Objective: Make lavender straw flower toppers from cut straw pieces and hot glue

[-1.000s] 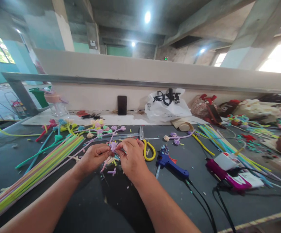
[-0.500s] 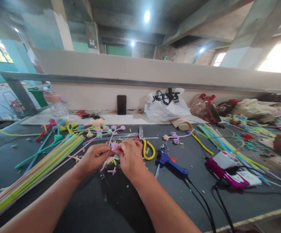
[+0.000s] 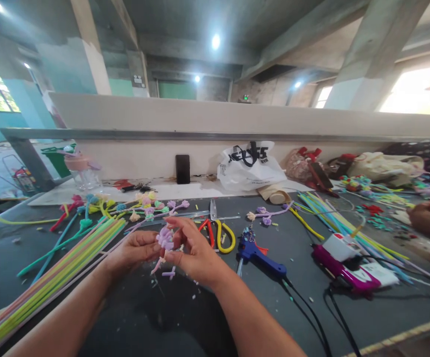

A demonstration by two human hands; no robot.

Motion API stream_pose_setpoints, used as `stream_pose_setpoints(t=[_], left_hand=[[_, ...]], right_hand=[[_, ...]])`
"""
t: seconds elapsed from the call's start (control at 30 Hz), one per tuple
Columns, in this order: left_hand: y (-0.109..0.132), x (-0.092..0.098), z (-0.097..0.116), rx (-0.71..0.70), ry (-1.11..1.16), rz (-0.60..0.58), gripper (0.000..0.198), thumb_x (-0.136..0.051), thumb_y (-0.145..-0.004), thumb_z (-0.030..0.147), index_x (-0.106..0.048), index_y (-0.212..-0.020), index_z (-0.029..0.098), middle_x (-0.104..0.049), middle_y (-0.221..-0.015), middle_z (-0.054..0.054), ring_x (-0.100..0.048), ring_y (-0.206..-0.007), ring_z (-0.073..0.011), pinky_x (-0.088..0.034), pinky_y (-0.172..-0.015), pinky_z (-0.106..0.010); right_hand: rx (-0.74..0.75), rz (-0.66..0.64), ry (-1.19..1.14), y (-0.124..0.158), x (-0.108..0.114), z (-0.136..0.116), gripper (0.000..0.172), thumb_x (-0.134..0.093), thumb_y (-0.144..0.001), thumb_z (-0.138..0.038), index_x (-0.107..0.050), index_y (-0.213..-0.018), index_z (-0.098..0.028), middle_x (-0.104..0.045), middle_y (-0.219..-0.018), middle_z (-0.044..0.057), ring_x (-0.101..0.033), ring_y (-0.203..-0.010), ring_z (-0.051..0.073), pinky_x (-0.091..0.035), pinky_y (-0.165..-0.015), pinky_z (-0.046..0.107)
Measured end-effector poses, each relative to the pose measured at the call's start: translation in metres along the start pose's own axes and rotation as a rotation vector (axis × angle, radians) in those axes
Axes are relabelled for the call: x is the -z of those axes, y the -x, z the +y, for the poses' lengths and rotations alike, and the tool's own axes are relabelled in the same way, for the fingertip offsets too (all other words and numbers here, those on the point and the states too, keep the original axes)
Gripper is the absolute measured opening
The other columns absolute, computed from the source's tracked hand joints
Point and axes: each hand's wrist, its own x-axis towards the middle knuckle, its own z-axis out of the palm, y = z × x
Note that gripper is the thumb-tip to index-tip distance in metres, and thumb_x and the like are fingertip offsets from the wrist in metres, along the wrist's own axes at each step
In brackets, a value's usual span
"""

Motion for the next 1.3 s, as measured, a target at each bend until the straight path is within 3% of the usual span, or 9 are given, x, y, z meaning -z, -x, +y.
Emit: stream_pose_setpoints(t=[0.23,0.63,0.8,1.03,1.3], left_hand=[[-0.001,-0.001,0.001,0.022,-0.106,-0.047,0.034,-0.06,-0.073,0.044,-0.058,-0.062,0.012,-0.04,-0.053,0.004,-0.032,-0.05,-0.0073,-0.024,-0.047,-0.021],[-0.004,-0.001,-0.001,-0.006,-0.213,-0.172,0.033,-0.051,-0.081,0.043,-0.058,-0.07,0.012,-0.038,-0.055,0.005,-0.031,-0.052,-0.0079,-0.025,-0.049,-0.021],[-0.003,-0.007,0.008,-0.14,-0.406,-0.121,0.031,-0.043,-0.085,0.036,-0.052,-0.065,0.014,-0.038,-0.057,0.005,-0.035,-0.054,-0.0087,-0.03,-0.052,-0.02],[-0.003,-0.011,0.011,-0.371,-0.882,-0.031,0.016,-0.042,-0.084,0.019,-0.05,-0.07,0.016,-0.051,-0.07,0.0,-0.047,-0.068,-0.013,-0.037,-0.065,-0.024],[-0.001,-0.014,0.006,-0.463,-1.098,0.039,0.022,-0.032,-0.091,0.022,-0.05,-0.081,0.017,-0.053,-0.078,-0.003,-0.049,-0.073,-0.0144,-0.04,-0.069,-0.026]], right_hand=[[0.195,-0.07,0.292,-0.001,0.004,-0.012,0.048,-0.066,-0.072,-0.021,-0.051,-0.118,-0.026,-0.046,-0.119,0.007,-0.043,-0.115,0.022,-0.04,-0.093,0.037],[0.303,0.043,0.429,-0.003,-0.007,-0.006,0.036,-0.05,-0.064,0.0,-0.058,-0.092,-0.021,-0.055,-0.094,0.006,-0.055,-0.092,0.019,-0.045,-0.081,0.033],[0.282,0.143,0.447,-0.004,-0.009,-0.004,0.028,-0.048,-0.064,-0.001,-0.056,-0.082,-0.02,-0.056,-0.085,0.004,-0.055,-0.083,0.017,-0.045,-0.074,0.03],[0.223,0.189,0.452,-0.007,-0.007,0.003,0.024,-0.049,-0.062,-0.001,-0.056,-0.076,-0.019,-0.057,-0.081,0.003,-0.055,-0.08,0.017,-0.043,-0.074,0.03],[0.141,0.223,0.337,-0.008,-0.004,0.011,0.021,-0.05,-0.064,-0.003,-0.056,-0.076,-0.02,-0.056,-0.082,0.002,-0.054,-0.077,0.016,-0.043,-0.07,0.029]])
